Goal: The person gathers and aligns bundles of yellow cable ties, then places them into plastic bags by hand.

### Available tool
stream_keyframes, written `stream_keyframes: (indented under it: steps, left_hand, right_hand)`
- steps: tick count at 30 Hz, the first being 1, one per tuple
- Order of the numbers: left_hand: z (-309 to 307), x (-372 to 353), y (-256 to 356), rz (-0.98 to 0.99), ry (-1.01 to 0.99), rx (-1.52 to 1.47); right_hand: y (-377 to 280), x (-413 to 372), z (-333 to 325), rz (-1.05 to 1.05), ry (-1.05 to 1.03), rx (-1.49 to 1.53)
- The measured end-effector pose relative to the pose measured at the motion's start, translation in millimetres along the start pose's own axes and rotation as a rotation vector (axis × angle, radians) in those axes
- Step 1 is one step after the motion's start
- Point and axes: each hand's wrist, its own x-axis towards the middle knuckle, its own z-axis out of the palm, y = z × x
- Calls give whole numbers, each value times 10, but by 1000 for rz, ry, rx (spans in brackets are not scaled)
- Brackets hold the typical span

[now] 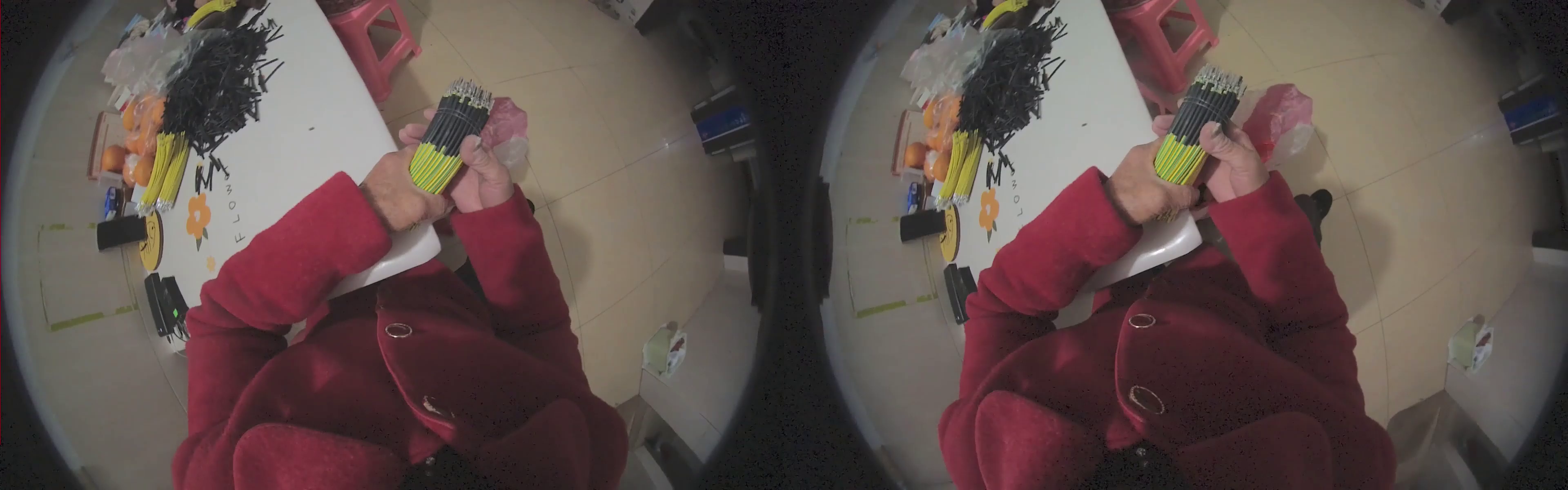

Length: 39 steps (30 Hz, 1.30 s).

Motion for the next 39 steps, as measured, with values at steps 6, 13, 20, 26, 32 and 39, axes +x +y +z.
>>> stream_keyframes:
  steps: [6,13,20,26,32,39]
  left_hand:
    - [3,446,27,-255,-48,-504]
    - [-220,1006,-27,-479,-73,-694]
    - [-119,1491,-55,-528,-361,-244]
    - [289,1710,357,-620,-581,-13]
    - [836,2395,-112,-567,-775,730]
    - [1814,3132,-1010,-692,-408,916]
  right_hand:
    - [-49,80,-965,-187,169,-108]
    - [-258,-10,-1272,271,648,-1313]
    - [-186,-184,-1927,-44,1094,-1692]
    - [-164,-330,-2174,465,951,-1195]
    - [-316,-349,-2146,225,894,-1002]
    - [-356,-313,-2227,195,946,-833]
